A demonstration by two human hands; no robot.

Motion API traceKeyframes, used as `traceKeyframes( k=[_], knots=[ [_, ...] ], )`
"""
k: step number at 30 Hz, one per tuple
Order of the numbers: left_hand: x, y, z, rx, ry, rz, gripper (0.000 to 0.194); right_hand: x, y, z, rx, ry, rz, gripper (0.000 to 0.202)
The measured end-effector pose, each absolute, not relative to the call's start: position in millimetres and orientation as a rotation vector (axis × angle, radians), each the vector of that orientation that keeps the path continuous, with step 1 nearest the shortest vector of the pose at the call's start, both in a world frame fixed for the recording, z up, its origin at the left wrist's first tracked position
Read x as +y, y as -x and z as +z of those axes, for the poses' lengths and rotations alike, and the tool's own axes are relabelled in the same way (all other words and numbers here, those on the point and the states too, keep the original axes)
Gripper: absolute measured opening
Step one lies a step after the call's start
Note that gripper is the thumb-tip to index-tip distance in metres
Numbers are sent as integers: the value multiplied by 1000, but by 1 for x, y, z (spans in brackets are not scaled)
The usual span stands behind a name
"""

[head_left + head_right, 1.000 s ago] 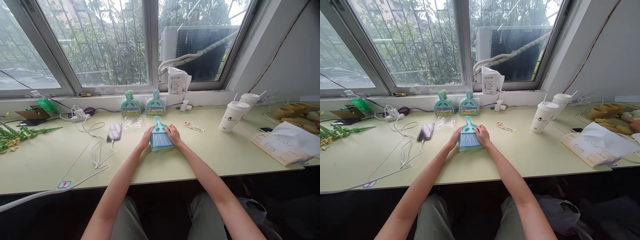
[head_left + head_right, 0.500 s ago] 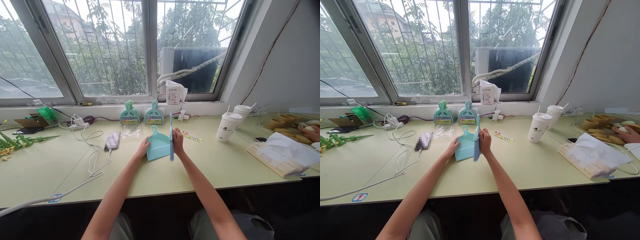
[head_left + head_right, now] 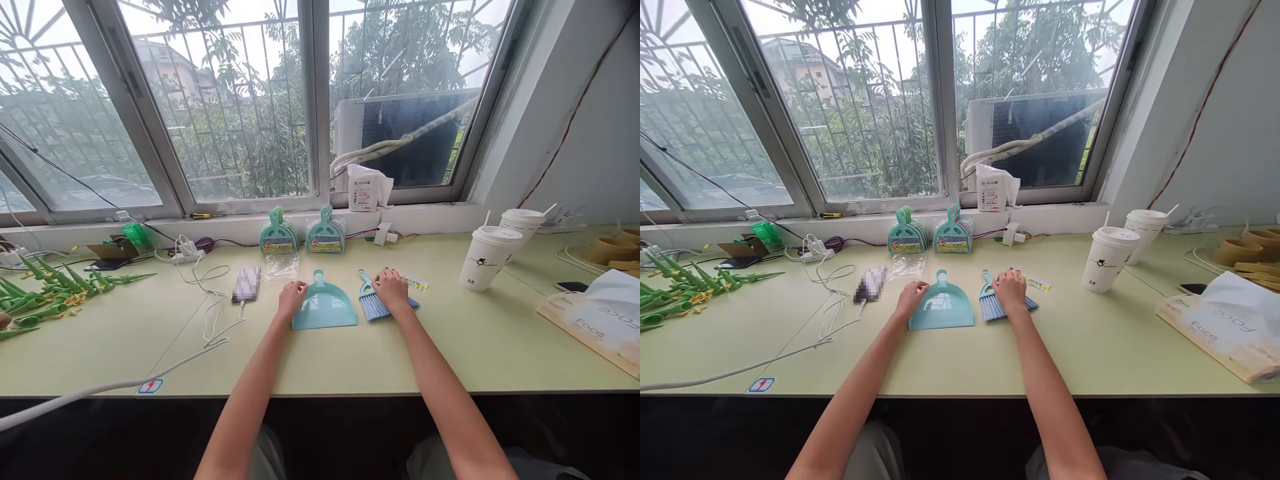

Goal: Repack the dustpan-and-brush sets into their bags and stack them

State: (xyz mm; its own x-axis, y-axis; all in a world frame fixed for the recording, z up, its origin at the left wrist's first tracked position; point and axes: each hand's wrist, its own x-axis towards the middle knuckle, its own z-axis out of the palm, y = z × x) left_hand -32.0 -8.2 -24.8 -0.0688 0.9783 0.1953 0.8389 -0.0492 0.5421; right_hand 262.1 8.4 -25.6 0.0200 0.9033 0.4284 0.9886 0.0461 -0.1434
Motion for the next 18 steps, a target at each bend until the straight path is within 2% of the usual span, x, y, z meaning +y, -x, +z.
traceKeyframes(
  k=[11, 18],
  knots=[
    [-12, 34, -22, 2164, -1993, 684, 22, 6, -254, -24, -1854, 2158, -65, 26],
    [-15, 36, -20, 2191, -2001, 576, 17, 7, -256, -16, -1650, 2007, 45, 41]
  ],
)
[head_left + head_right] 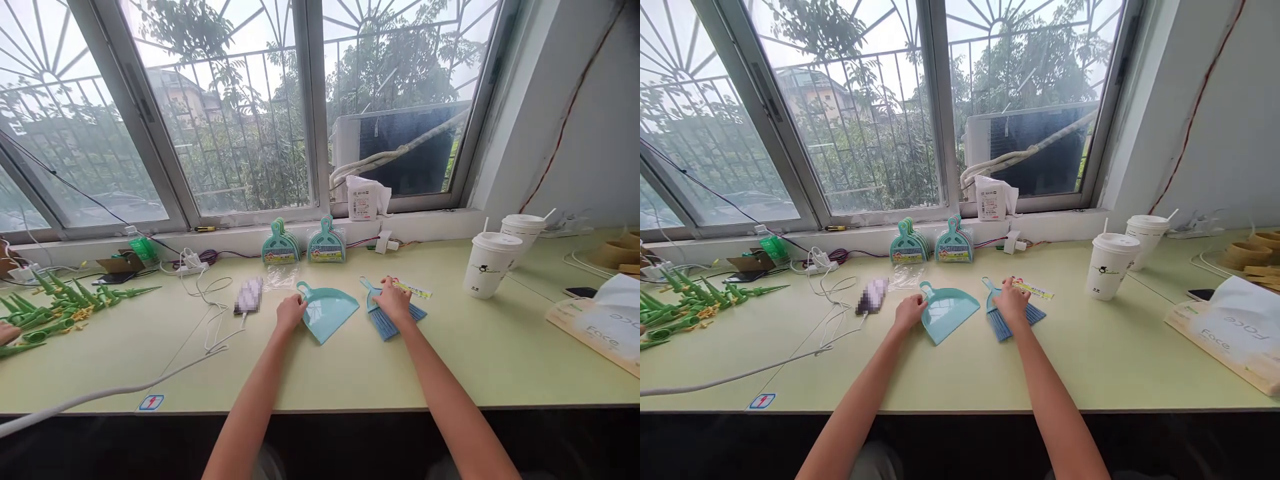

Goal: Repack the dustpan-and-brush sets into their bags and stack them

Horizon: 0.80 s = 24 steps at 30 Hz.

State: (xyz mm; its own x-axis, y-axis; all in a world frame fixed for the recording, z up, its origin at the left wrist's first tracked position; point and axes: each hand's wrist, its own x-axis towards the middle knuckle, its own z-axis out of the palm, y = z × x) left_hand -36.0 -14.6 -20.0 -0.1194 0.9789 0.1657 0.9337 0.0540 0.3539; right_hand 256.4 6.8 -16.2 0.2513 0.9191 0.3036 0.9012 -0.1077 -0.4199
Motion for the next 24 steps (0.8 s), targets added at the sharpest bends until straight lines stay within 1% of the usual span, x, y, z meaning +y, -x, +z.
traceKeyframes(
  k=[4, 8, 10, 12, 15, 16, 18, 19, 22, 24],
  knots=[
    [-20, 19, -22, 1859, -2238, 607, 27, 8, -251, -8, -1515, 1792, 74, 31],
    [-26, -5, -26, 1464, -2385, 668, 37, 2, -233, -12, -1863, 1544, 132, 23],
    [-29, -13, -27, 1355, -2466, 708, 41, -2, -223, -17, -2069, 1435, 172, 21],
    [-31, -16, -26, 1389, -2554, 747, 36, -4, -215, -22, -2179, 1370, 230, 21],
    [-32, -10, -23, 1545, -2677, 836, 17, -6, -212, -23, -2202, 1313, 336, 28],
    [-31, -6, -22, 1587, -2712, 874, 22, -6, -212, -22, -2202, 1285, 384, 29],
    [-28, 1, -21, 1622, -2781, 911, 37, -9, -212, -19, -2205, 1211, 499, 30],
    [-26, 4, -21, 1616, -2807, 895, 40, -10, -211, -17, -2204, 1174, 554, 29],
    [-21, 9, -23, 1572, -2827, 774, 32, -16, -205, -15, -2190, 1093, 638, 26],
    [-20, 9, -24, 1559, -2811, 748, 31, -18, -201, -16, -2184, 1054, 627, 27]
  ],
)
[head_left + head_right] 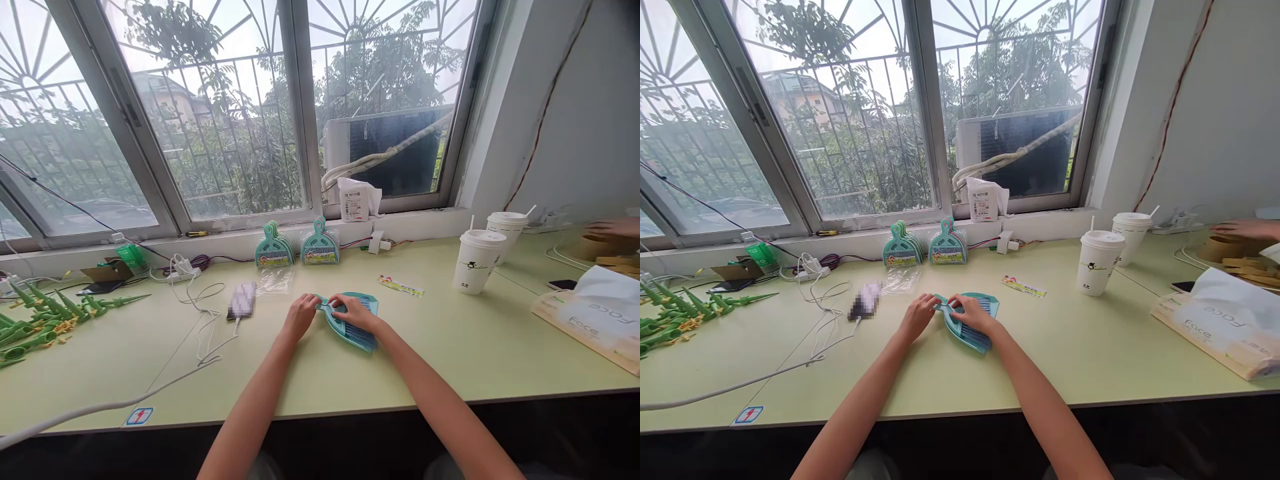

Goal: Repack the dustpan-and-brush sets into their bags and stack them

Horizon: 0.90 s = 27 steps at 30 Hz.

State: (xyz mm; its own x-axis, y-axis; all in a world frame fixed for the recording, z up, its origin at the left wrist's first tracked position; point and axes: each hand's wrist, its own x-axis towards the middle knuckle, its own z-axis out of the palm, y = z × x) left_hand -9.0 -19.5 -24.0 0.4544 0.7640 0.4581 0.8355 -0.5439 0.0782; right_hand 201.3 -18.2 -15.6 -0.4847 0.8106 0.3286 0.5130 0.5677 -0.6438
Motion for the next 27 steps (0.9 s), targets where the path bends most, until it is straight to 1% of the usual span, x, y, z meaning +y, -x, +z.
traceKeyframes(
  k=[4, 7, 9, 12, 17, 21, 27],
  knots=[
    [-21, 7, -26, -1377, 2538, -770, 42, -15, -199, -21, -2165, 1072, 556, 29],
    [-21, 6, -28, -1353, 2599, -778, 44, -10, -203, -25, -2159, 1172, 461, 28],
    [-21, 6, -29, -1329, 2633, -784, 46, -8, -205, -25, -2173, 1198, 417, 26],
    [-20, 7, -28, -1331, 2599, -731, 49, -8, -207, -24, -2200, 1184, 440, 19],
    [-23, 9, -23, -1249, 2465, -604, 42, -11, -205, -19, -2174, 1133, 522, 13],
    [-26, 9, -22, -1108, 2553, -589, 33, -10, -206, -17, -2122, 1112, 558, 13],
    [-25, 6, -27, -1204, 2633, -514, 33, -8, -209, -17, -2130, 1172, 527, 8]
  ],
)
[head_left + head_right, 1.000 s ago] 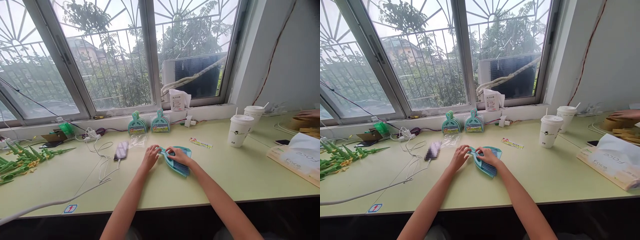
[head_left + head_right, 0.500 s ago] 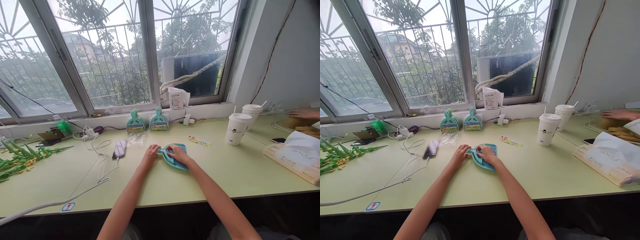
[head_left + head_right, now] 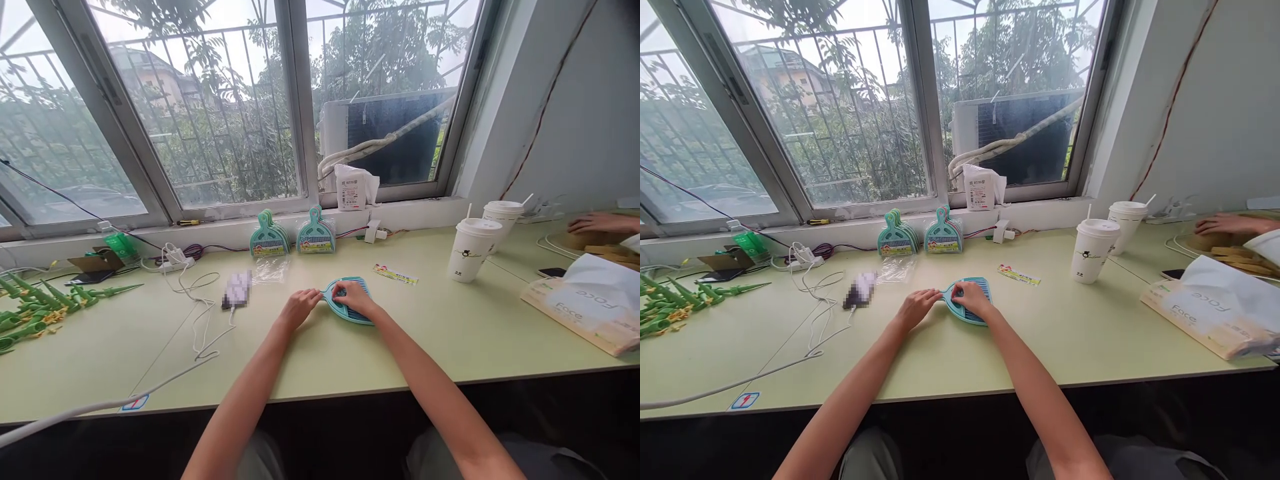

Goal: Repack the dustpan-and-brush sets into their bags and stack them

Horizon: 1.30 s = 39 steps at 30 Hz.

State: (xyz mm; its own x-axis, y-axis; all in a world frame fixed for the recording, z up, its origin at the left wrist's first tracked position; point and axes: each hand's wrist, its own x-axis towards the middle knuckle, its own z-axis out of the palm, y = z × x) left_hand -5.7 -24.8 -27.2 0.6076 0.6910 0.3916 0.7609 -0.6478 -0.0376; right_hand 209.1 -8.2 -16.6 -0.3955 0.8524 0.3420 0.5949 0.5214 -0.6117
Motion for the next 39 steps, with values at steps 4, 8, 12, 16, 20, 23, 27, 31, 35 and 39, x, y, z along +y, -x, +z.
traceKeyframes(
  k=[4, 8, 12, 16, 20, 23, 27, 31, 35, 39],
  knots=[
    [-28, 0, -25, -1291, 2623, -450, 33, -8, -210, -17, -2135, 1185, 503, 9],
    [-32, -4, -21, -1385, 2638, -444, 33, -8, -212, -16, -2152, 1215, 516, 10],
    [-32, -8, -23, -1431, 2629, -366, 31, -7, -214, -15, -2170, 1239, 577, 14],
    [-31, -8, -25, -1379, 2616, -462, 31, -9, -212, -15, -2162, 1288, 518, 15],
    [-28, -10, -21, -1558, 2484, -1075, 45, -13, -202, -14, -2010, 1378, 405, 16],
    [-28, -21, -22, -1848, 2713, -1474, 51, -15, -192, -14, -1778, 1403, 326, 20],
    [-30, -38, -30, -1960, 3169, -1686, 60, -11, -186, -15, -1684, 1264, 349, 19],
    [-24, -29, -29, -2286, 2818, -2043, 57, 3, -205, -17, -1578, 1250, 280, 31],
    [-7, -3, -28, -2457, 2459, -2368, 55, 19, -249, -27, -1321, 1731, -50, 53],
    [7, 11, -39, -2307, 2239, -2679, 56, 28, -276, -41, -1491, 2073, 180, 53]
  ],
)
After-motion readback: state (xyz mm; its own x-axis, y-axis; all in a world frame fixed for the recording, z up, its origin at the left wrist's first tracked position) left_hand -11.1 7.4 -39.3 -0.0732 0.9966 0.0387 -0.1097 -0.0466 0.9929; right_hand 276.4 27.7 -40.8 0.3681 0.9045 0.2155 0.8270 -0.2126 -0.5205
